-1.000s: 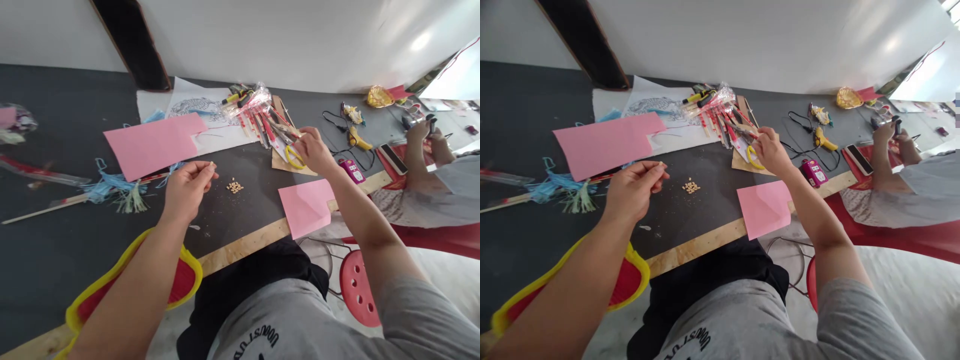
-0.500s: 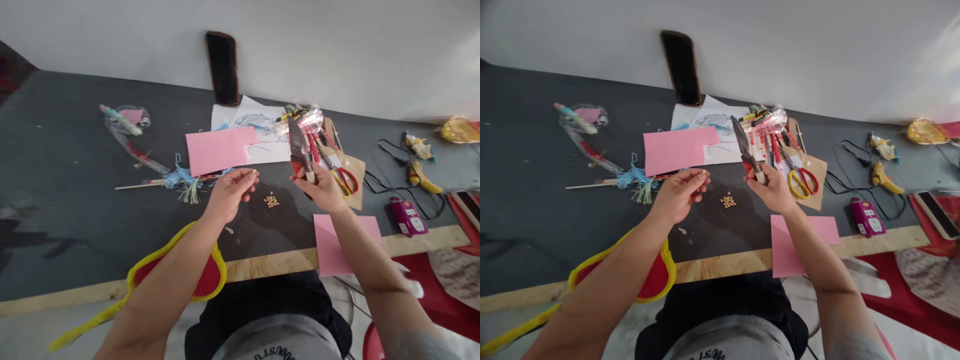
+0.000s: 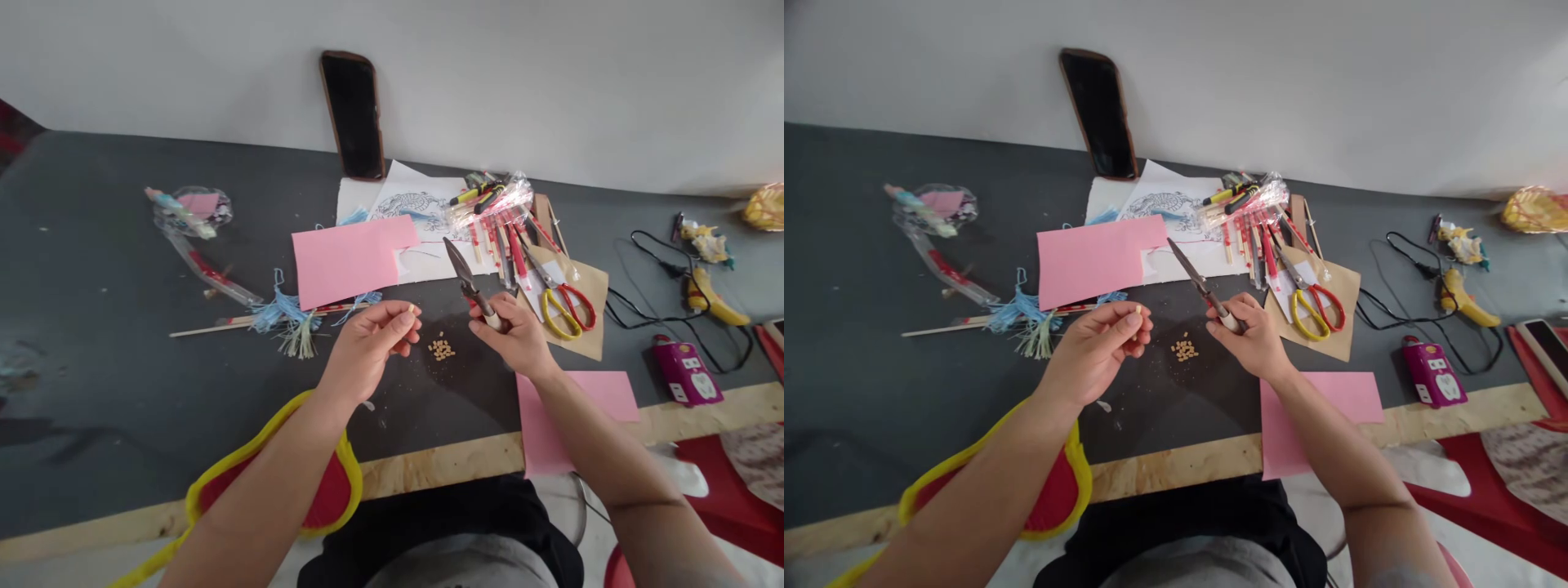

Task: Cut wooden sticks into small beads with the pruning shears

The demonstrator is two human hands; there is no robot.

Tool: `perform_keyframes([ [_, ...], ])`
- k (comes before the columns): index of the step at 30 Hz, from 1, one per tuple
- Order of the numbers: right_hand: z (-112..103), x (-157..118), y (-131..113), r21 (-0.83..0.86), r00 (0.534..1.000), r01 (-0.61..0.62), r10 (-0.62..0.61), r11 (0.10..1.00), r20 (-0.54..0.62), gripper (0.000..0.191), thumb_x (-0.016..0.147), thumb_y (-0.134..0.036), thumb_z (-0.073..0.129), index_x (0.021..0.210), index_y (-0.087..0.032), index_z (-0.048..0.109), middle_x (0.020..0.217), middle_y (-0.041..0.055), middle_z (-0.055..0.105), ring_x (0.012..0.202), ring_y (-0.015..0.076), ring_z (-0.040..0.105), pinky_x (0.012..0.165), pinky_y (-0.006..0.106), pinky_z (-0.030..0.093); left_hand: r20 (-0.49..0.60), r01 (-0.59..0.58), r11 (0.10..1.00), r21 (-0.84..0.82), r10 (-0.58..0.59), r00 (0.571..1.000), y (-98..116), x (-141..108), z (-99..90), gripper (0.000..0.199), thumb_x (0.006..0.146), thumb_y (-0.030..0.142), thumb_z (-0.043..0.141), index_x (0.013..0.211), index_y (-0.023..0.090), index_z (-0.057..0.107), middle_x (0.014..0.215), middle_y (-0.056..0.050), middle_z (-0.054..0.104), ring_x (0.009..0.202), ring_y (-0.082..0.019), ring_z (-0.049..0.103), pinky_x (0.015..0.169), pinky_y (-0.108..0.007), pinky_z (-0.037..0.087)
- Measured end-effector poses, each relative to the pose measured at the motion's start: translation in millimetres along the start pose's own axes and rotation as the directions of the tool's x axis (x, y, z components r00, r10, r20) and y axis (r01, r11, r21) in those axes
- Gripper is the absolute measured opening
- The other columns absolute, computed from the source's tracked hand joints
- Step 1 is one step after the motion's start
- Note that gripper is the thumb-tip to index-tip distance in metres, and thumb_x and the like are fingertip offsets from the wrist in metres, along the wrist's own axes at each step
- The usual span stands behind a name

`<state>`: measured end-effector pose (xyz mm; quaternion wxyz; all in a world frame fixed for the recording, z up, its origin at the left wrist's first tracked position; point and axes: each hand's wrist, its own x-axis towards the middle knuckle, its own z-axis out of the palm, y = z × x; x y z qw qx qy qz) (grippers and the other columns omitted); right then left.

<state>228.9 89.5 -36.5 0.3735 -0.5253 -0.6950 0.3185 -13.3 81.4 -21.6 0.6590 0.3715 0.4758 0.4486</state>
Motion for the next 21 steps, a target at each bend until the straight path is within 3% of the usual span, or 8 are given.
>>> perform_keyframes([
  [6,6,2,3,0.107,0.996,-0.063,0.07,0.992,-0.059,0.011,0.082,-0.033,0.071,0.09,-0.026,0.073,0.087,0.0017,0.066,0.074,0.0178,0.059,0.07,0.034,0.05,0.016,-0.008,1.0,-0.028,0.008,1.0,0,-1,1.4,0.028,0.075,0.045,0.083,0.087,0.021,0.076,0.079,-0.003,0.069,0.066,-0.012,0.06,0.053,-0.022,0.047],
  [10,10,-1,3,0.273,0.989,-0.119,0.139,0.954,-0.053,0.015,0.081,-0.038,0.076,0.087,-0.025,0.071,0.088,0.0009,0.067,0.076,0.0166,0.058,0.066,0.031,0.047,0.076,-0.025,0.997,0.072,0.02,0.997,-2,-2,-0.3,0.027,0.079,0.046,0.079,0.089,0.022,0.078,0.089,-0.007,0.073,0.073,-0.015,0.063,0.059,-0.025,0.052],
  [13,11,-7,-2,0.512,0.976,-0.209,0.212,0.833,0.052,0.023,0.079,-0.043,0.08,0.085,-0.025,0.068,0.073,-0.0033,0.06,0.062,0.012,0.051,0.056,0.026,0.042,0.193,-0.058,0.983,0.174,0.024,0.981,-1,-7,2.4,0.024,0.082,0.046,0.076,0.087,0.022,0.079,0.114,-0.012,0.074,0.096,-0.022,0.068,0.077,-0.032,0.057],
  [16,14,-13,-9,0.657,0.965,-0.262,0.18,0.707,0.191,0.027,0.077,-0.045,0.084,0.083,-0.025,0.067,0.065,-0.0056,0.056,0.054,0.0099,0.046,0.052,0.025,0.041,0.347,-0.092,0.977,0.193,0.02,0.938,0,-12,7.9,0.018,0.082,0.041,0.077,0.083,0.024,0.08,0.141,-0.011,0.063,0.127,-0.03,0.061,0.095,-0.038,0.054],
  [19,17,-15,-14,0.703,0.951,-0.296,0.133,0.646,0.279,0.029,0.076,-0.044,0.085,0.083,-0.024,0.065,0.066,-0.0056,0.056,0.053,0.0094,0.049,0.052,0.025,0.045,0.476,-0.1,0.975,0.199,-0.007,0.879,-1,-14,11.6,0.014,0.083,0.039,0.076,0.083,0.025,0.081,0.146,-0.01,0.058,0.131,-0.031,0.058,0.096,-0.038,0.054],
  [21,18,-14,-17,0.7,0.945,-0.307,0.119,0.645,0.305,0.031,0.077,-0.046,0.084,0.086,-0.024,0.064,0.068,-0.0053,0.058,0.053,0.0096,0.051,0.051,0.025,0.047,0.504,-0.115,0.967,0.227,-0.016,0.863,-2,-13,11.8,0.014,0.085,0.038,0.074,0.084,0.026,0.081,0.144,-0.009,0.059,0.126,-0.029,0.061,0.094,-0.037,0.054],
])
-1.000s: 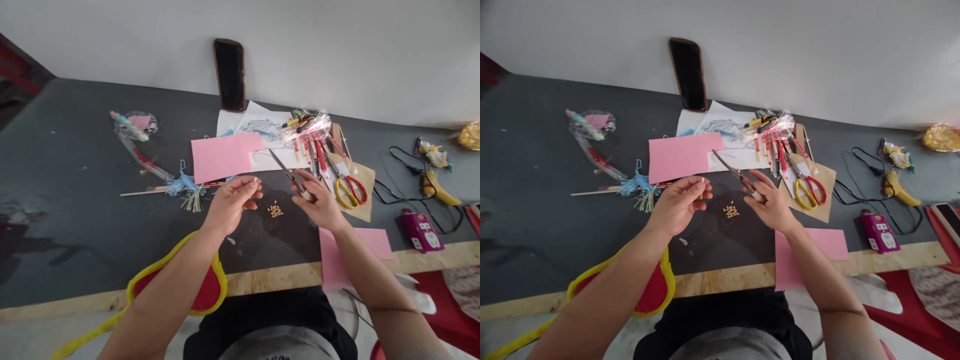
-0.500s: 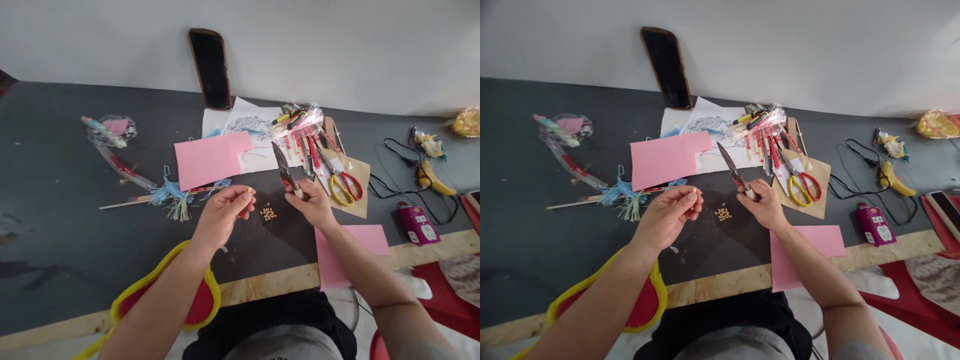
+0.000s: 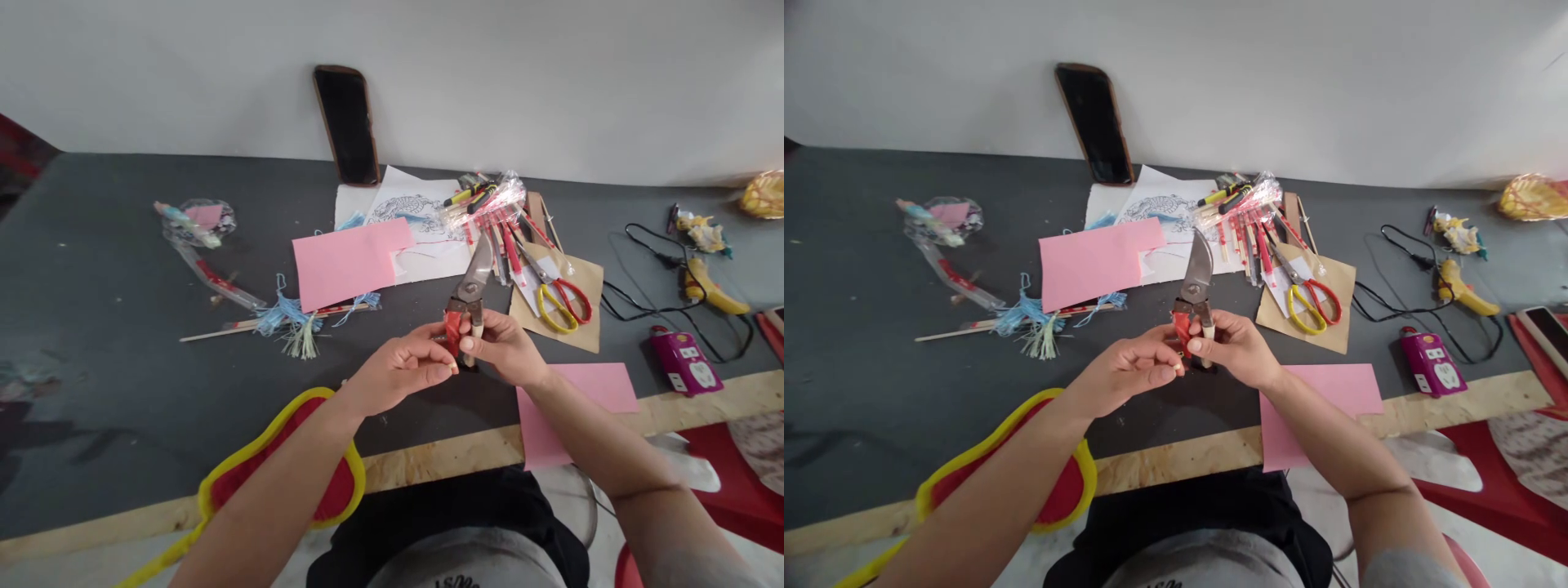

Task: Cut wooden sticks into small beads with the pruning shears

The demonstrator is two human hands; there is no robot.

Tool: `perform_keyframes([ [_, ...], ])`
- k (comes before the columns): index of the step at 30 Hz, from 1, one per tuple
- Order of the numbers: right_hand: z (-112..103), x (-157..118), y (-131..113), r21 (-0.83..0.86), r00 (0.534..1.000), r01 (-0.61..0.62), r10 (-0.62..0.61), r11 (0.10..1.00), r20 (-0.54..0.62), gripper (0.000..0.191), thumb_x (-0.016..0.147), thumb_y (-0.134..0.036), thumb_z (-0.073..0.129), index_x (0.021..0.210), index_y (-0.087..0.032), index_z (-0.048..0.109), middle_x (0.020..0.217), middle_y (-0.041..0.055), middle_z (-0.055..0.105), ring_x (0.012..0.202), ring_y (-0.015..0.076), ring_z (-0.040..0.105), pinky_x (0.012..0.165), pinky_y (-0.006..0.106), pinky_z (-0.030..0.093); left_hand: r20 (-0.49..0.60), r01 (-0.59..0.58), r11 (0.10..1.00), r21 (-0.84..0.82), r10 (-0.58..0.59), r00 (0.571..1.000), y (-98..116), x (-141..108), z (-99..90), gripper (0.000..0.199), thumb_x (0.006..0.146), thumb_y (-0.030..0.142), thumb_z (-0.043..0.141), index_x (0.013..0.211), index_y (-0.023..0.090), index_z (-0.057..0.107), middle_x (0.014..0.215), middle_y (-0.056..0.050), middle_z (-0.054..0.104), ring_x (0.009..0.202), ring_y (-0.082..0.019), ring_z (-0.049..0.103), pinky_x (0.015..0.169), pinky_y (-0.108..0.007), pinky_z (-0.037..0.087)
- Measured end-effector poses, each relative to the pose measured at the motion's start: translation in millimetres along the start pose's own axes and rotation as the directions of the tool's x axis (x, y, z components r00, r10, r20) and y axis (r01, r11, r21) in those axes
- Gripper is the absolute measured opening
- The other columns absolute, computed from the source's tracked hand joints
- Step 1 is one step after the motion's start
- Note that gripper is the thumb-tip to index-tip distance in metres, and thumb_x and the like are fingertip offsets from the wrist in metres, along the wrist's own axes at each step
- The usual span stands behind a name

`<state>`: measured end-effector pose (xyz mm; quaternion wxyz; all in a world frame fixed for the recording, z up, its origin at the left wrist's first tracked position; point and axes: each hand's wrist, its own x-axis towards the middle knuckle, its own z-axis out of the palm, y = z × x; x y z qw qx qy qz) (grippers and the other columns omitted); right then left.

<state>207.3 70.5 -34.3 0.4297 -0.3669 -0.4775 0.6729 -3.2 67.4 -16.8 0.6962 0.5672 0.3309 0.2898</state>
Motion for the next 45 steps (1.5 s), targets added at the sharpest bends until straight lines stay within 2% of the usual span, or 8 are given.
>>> perform_keyframes([
  [11,10,3,-4,-0.4,0.991,0.13,-0.136,0.907,0.014,0.042,0.095,-0.064,0.055,0.092,-0.023,0.053,0.075,-0.0022,0.056,0.063,0.012,0.053,0.06,0.027,0.048,-0.026,0.024,0.992,0.126,-0.021,0.999,-7,4,0.4,0.018,0.085,0.044,0.075,0.087,0.028,0.083,0.1,-0.007,0.067,0.107,-0.024,0.062,0.093,-0.036,0.053],
  [14,11,5,-5,-0.452,0.986,0.152,-0.165,0.879,0.01,0.04,0.098,-0.062,0.052,0.092,-0.022,0.053,0.078,-0.0013,0.055,0.066,0.0127,0.052,0.064,0.028,0.048,-0.076,0.016,0.996,0.089,-0.009,0.997,-6,5,0.6,0.018,0.082,0.044,0.077,0.086,0.027,0.083,0.108,-0.008,0.066,0.105,-0.024,0.063,0.092,-0.036,0.054],
  [20,4,7,-2,-0.532,0.965,0.247,-0.254,0.81,0.061,0.038,0.099,-0.06,0.052,0.096,-0.022,0.056,0.087,0.0029,0.057,0.081,0.017,0.055,0.071,0.031,0.048,-0.067,-0.038,0.974,0.222,0.054,0.996,0,3,-6.0,0.015,0.084,0.038,0.076,0.084,0.024,0.083,0.117,-0.01,0.068,0.141,-0.031,0.044,0.108,-0.038,0.047],
  [24,-2,5,1,-0.641,0.958,0.233,-0.287,0.731,0.021,0.04,0.097,-0.061,0.055,0.09,-0.021,0.055,0.084,0.0019,0.054,0.078,0.0165,0.052,0.07,0.031,0.046,-0.072,-0.054,0.994,0.097,0.061,0.995,-2,1,-6.6,0.016,0.086,0.038,0.075,0.087,0.024,0.083,0.14,-0.008,0.06,0.122,-0.029,0.059,0.087,-0.033,0.055],
  [29,0,3,2,-0.36,0.983,0.177,-0.148,0.916,0.107,0.046,0.096,-0.06,0.057,0.121,-0.021,0.053,0.102,0.0058,0.065,0.087,0.018,0.063,0.075,0.032,0.052,-0.121,-0.108,0.971,-0.214,0.084,0.989,-4,1,-4.4,0.014,0.08,0.037,0.082,0.082,0.023,0.083,0.141,-0.008,0.058,0.093,-0.019,0.064,0.068,-0.028,0.054],
  [32,2,3,1,-0.146,0.982,0.106,-0.08,0.984,0.174,0.04,0.094,-0.055,0.063,0.116,-0.023,0.054,0.094,0.0025,0.066,0.078,0.0159,0.064,0.069,0.03,0.052,-0.092,-0.084,0.958,-0.276,0.061,0.994,-1,0,-3.7,0.015,0.078,0.036,0.083,0.08,0.021,0.083,0.14,-0.009,0.057,0.079,-0.014,0.061,0.061,-0.027,0.05],
  [39,1,3,4,0.171,0.999,0.05,-0.048,0.984,-0.019,0.023,0.078,-0.037,0.079,0.082,-0.023,0.06,0.099,0.0012,0.067,0.089,0.0177,0.064,0.082,0.036,0.055,-0.025,-0.079,0.958,-0.275,0.075,0.997,-2,-4,-8.5,0.016,0.078,0.039,0.083,0.079,0.022,0.083,0.126,-0.012,0.064,0.077,-0.014,0.058,0.061,-0.027,0.045],
  [45,2,-1,-11,0.355,0.996,-0.037,0.005,0.934,0.09,0.023,0.072,-0.033,0.075,0.076,-0.025,0.054,0.11,0.0047,0.069,0.11,0.0263,0.066,0.102,0.053,0.05,0.007,-0.053,0.959,-0.28,0.057,0.998,-4,-4,-15.8,0.017,0.077,0.04,0.084,0.078,0.023,0.083,0.116,-0.012,0.069,0.083,-0.019,0.063,0.06,-0.029,0.047],
])
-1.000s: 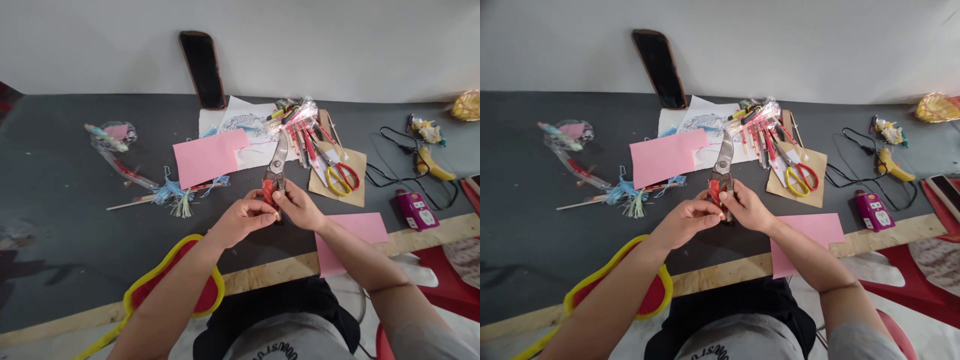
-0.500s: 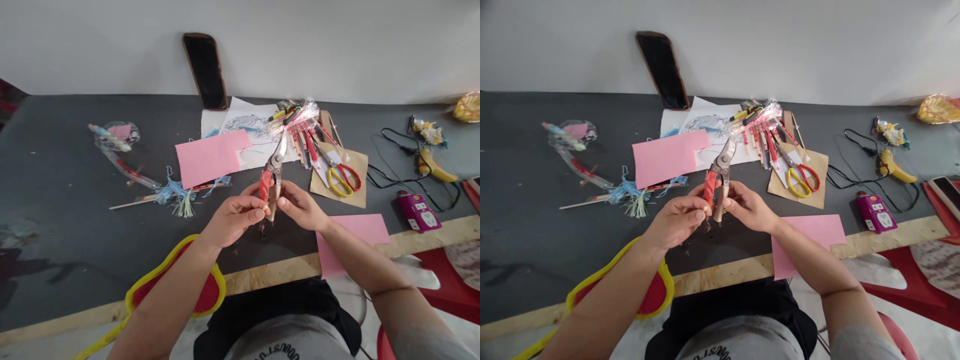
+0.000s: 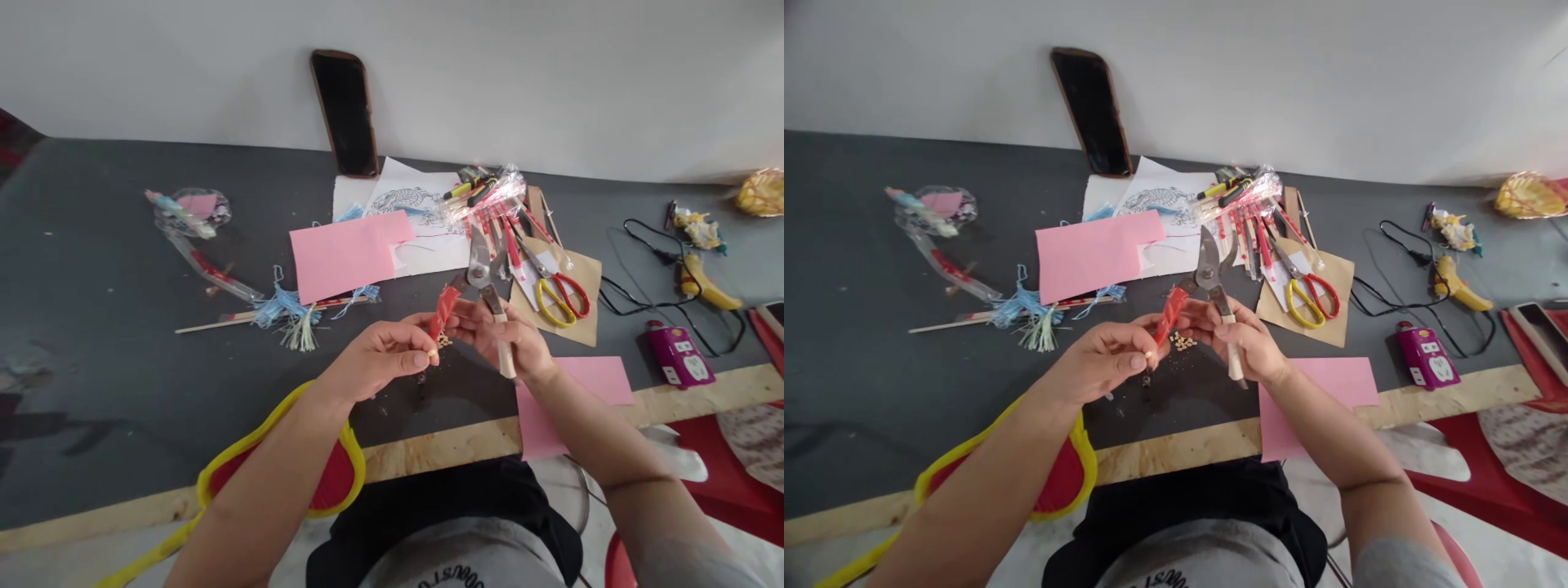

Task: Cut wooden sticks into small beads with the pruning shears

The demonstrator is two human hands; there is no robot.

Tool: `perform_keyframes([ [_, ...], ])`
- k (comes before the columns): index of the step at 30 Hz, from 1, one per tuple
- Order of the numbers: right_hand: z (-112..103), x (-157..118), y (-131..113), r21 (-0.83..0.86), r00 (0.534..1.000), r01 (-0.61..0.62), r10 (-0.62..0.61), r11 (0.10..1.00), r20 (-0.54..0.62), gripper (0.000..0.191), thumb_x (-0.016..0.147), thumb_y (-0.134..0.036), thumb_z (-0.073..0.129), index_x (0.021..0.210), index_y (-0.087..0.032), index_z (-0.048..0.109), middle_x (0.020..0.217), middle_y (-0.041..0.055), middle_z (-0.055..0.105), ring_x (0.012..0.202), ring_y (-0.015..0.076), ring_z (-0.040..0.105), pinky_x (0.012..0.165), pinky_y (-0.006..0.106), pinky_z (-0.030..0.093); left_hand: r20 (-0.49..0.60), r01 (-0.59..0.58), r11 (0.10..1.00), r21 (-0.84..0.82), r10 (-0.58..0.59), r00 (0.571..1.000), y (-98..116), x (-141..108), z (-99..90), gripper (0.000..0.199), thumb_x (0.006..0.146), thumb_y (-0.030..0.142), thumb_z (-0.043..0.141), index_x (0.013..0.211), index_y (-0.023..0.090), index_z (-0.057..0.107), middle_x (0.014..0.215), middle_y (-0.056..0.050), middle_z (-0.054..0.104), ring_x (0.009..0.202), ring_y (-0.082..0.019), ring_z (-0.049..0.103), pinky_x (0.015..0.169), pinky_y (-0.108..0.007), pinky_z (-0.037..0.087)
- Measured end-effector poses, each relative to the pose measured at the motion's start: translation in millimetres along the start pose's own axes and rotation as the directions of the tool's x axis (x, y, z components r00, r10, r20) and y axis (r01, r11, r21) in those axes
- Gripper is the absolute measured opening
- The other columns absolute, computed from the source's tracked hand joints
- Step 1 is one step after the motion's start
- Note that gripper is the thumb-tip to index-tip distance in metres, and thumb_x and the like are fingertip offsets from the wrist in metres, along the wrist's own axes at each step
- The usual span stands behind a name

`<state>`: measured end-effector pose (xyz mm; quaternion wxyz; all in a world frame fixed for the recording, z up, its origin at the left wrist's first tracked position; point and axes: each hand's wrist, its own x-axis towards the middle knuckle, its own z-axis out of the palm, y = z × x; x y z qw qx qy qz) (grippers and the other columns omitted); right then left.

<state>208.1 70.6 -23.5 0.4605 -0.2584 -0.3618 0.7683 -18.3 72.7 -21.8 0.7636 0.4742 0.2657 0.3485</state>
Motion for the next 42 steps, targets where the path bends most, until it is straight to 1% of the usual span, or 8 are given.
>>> perform_keyframes([
  [6,-4,-4,-16,-0.073,0.985,0.17,-0.171,0.983,0.001,0.034,0.064,-0.04,0.078,0.086,-0.031,0.054,0.134,-0.0003,0.059,0.126,0.0324,0.059,0.101,0.062,0.049,-0.108,-0.041,0.998,-0.039,0.037,0.993,5,2,-7.8,0.011,0.081,0.037,0.082,0.08,0.025,0.083,0.144,-0.008,0.062,0.121,-0.03,0.064,0.09,-0.038,0.058],
  [11,-18,-6,-20,-0.412,0.942,0.306,-0.337,0.859,-0.003,0.026,0.078,-0.037,0.065,0.101,-0.034,0.054,0.14,0.0015,0.056,0.12,0.0304,0.063,0.094,0.061,0.051,-0.355,-0.002,0.991,-0.134,-0.046,0.934,4,7,-6.4,0.015,0.076,0.038,0.086,0.085,0.026,0.081,0.132,-0.006,0.069,0.108,-0.026,0.071,0.075,-0.032,0.064],
  [13,-22,-7,-20,-0.635,0.916,0.31,-0.402,0.708,-0.001,0.03,0.079,-0.027,0.063,0.107,-0.034,0.056,0.137,0.0045,0.058,0.118,0.0299,0.064,0.095,0.057,0.052,-0.416,-0.025,0.99,-0.142,-0.037,0.908,4,9,-3.9,0.021,0.072,0.039,0.089,0.084,0.025,0.081,0.114,-0.006,0.075,0.098,-0.022,0.073,0.07,-0.029,0.064],
  [16,-23,-7,-18,-0.924,0.869,0.29,-0.472,0.247,0.147,0.041,0.073,-0.014,0.062,0.112,-0.028,0.061,0.136,0.0107,0.056,0.125,0.0321,0.058,0.101,0.055,0.048,-0.499,-0.092,0.989,-0.112,0.024,0.866,2,11,-1.9,0.023,0.071,0.039,0.089,0.084,0.023,0.079,0.092,-0.003,0.077,0.085,-0.017,0.074,0.069,-0.026,0.063],
  [18,-22,-7,-16,-0.961,0.864,0.274,-0.43,-0.033,0.261,0.044,0.07,-0.011,0.06,0.113,-0.024,0.062,0.139,0.0137,0.054,0.125,0.0341,0.056,0.101,0.055,0.046,-0.538,-0.135,0.989,-0.069,0.077,0.839,1,11,-2.2,0.023,0.072,0.039,0.088,0.085,0.023,0.079,0.088,-0.002,0.077,0.082,-0.015,0.074,0.07,-0.025,0.063],
  [21,-19,-5,-9,-0.941,0.888,0.236,-0.339,-0.242,0.31,0.045,0.07,-0.01,0.057,0.113,-0.022,0.062,0.14,0.0154,0.055,0.117,0.0347,0.059,0.095,0.054,0.046,-0.573,-0.174,0.985,-0.011,0.136,0.808,-1,12,-3.7,0.025,0.072,0.04,0.088,0.086,0.021,0.079,0.088,-0.002,0.077,0.081,-0.016,0.075,0.072,-0.027,0.063],
  [34,-16,-6,-2,-0.885,0.907,0.158,-0.291,-0.438,0.306,0.043,0.072,-0.013,0.06,0.113,-0.024,0.067,0.141,0.0117,0.055,0.109,0.0307,0.057,0.099,0.053,0.036,-0.545,-0.154,0.98,0.128,0.199,0.814,-7,12,-7.0,0.024,0.077,0.041,0.085,0.09,0.021,0.081,0.087,-0.004,0.078,0.081,-0.016,0.072,0.078,-0.03,0.063],
  [42,-16,-6,-2,-0.887,0.916,0.131,-0.288,-0.442,0.278,0.042,0.073,-0.012,0.06,0.112,-0.027,0.067,0.142,0.0089,0.053,0.109,0.0306,0.057,0.1,0.055,0.035,-0.538,-0.151,0.973,0.175,0.223,0.813,-11,12,-8.4,0.023,0.078,0.04,0.083,0.091,0.022,0.081,0.09,-0.004,0.077,0.083,-0.017,0.071,0.08,-0.032,0.062],
])
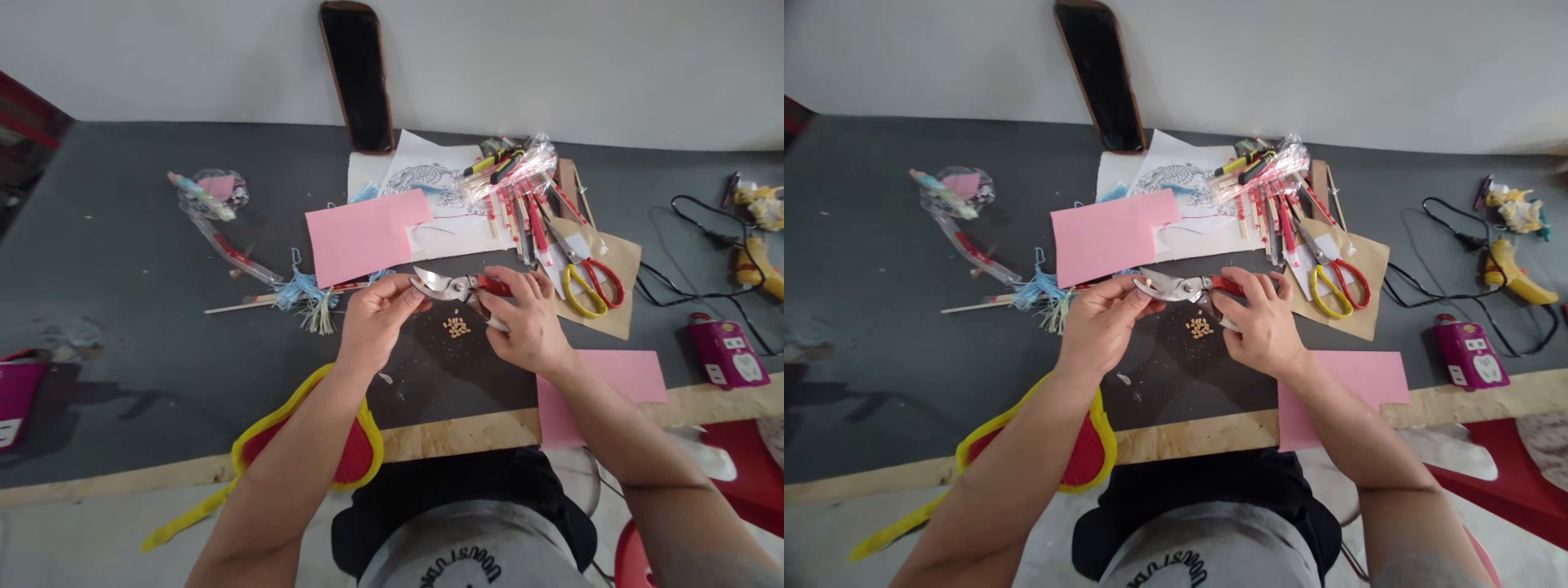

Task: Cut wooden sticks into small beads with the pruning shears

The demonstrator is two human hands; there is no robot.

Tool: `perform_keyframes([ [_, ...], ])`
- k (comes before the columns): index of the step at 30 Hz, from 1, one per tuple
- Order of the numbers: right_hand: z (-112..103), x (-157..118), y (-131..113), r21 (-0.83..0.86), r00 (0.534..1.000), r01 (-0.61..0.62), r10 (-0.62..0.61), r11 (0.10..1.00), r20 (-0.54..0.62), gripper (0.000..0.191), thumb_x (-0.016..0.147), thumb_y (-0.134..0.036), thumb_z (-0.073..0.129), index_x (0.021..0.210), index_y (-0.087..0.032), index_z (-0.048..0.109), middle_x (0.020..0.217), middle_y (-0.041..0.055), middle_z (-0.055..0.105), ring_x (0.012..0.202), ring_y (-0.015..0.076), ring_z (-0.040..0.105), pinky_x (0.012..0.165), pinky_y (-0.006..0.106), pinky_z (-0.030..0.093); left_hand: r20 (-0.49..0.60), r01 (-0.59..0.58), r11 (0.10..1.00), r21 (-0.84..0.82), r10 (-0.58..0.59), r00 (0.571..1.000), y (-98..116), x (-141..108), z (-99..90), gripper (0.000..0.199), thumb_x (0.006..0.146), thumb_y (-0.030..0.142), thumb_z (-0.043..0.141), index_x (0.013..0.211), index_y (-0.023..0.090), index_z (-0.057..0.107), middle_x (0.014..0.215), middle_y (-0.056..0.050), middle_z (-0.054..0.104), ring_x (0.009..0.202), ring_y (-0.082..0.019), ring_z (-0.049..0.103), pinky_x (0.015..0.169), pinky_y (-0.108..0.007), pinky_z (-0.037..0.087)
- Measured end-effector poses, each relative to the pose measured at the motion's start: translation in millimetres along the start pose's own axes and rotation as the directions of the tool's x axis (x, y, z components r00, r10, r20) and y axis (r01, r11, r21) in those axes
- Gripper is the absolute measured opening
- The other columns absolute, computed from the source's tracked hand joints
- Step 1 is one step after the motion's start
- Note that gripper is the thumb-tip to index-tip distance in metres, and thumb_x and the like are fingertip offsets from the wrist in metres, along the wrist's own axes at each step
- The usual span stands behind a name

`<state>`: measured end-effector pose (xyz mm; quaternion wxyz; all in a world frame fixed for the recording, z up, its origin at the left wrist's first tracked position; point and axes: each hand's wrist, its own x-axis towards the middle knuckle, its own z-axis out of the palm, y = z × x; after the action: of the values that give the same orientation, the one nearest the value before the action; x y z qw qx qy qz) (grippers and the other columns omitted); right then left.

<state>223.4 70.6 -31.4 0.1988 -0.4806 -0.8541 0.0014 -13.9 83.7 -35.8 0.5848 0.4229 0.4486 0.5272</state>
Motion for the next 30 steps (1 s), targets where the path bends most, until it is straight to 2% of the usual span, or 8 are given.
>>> perform_keyframes([
  [4,0,0,1,0.004,1.0,0.004,-0.004,1.0,-0.007,0.041,0.073,-0.011,0.06,0.11,-0.026,0.067,0.141,0.0097,0.053,0.109,0.0315,0.057,0.099,0.056,0.037,0.004,-0.024,0.999,0.032,0.024,1.0,-1,1,-0.3,0.02,0.079,0.039,0.083,0.089,0.022,0.081,0.09,-0.004,0.076,0.081,-0.016,0.071,0.079,-0.031,0.061],
  [11,3,-1,2,0.094,1.0,0.007,-0.008,0.996,0.008,0.041,0.074,-0.007,0.056,0.11,-0.024,0.063,0.141,0.0136,0.053,0.119,0.0357,0.054,0.093,0.053,0.049,0.008,-0.051,0.994,0.095,0.05,0.999,-3,2,-1.8,0.022,0.078,0.042,0.083,0.088,0.022,0.082,0.096,-0.006,0.077,0.08,-0.016,0.07,0.078,-0.032,0.06],
  [15,7,0,3,0.172,0.997,0.028,-0.016,0.985,-0.072,0.061,0.076,-0.008,0.056,0.135,-0.022,0.046,0.134,0.0166,0.059,0.12,0.0346,0.057,0.098,0.054,0.049,0.011,-0.057,0.994,0.094,0.057,0.998,-2,1,-2.2,0.02,0.079,0.041,0.083,0.087,0.022,0.082,0.095,-0.005,0.076,0.08,-0.016,0.069,0.077,-0.031,0.06],
  [18,9,1,3,0.137,0.997,-0.003,0.014,0.991,-0.08,0.072,0.083,-0.021,0.062,0.148,-0.017,0.033,0.128,0.0189,0.062,0.115,0.0355,0.059,0.099,0.055,0.049,0.029,-0.07,0.993,0.091,0.068,0.997,-1,-1,-0.4,0.016,0.08,0.037,0.082,0.087,0.023,0.081,0.096,-0.005,0.075,0.079,-0.015,0.068,0.076,-0.029,0.059],
  [21,10,1,2,0.096,0.998,-0.05,0.054,0.994,-0.037,0.064,0.087,-0.031,0.064,0.146,-0.016,0.041,0.117,0.0171,0.065,0.106,0.0353,0.059,0.094,0.054,0.051,0.051,-0.049,0.996,0.075,0.045,0.998,-1,-4,2.1,0.018,0.081,0.038,0.081,0.088,0.022,0.081,0.095,-0.005,0.075,0.08,-0.016,0.068,0.076,-0.029,0.059],
  [25,8,2,1,0.102,0.998,-0.06,0.06,0.993,-0.002,0.046,0.089,-0.03,0.061,0.132,-0.018,0.052,0.106,0.0139,0.065,0.097,0.0325,0.058,0.09,0.049,0.051,0.041,-0.038,0.996,0.081,0.035,0.999,-2,-6,3.9,0.02,0.079,0.041,0.082,0.085,0.021,0.081,0.09,-0.005,0.074,0.077,-0.016,0.068,0.074,-0.029,0.059],
  [30,5,3,3,0.089,0.999,-0.047,0.045,0.995,0.024,0.039,0.088,-0.029,0.06,0.125,-0.018,0.055,0.102,0.0135,0.066,0.093,0.0323,0.058,0.085,0.047,0.051,0.041,-0.043,0.993,0.109,0.038,0.998,-1,-7,5.2,0.02,0.083,0.04,0.079,0.085,0.02,0.08,0.087,-0.005,0.075,0.075,-0.016,0.069,0.069,-0.028,0.059],
])
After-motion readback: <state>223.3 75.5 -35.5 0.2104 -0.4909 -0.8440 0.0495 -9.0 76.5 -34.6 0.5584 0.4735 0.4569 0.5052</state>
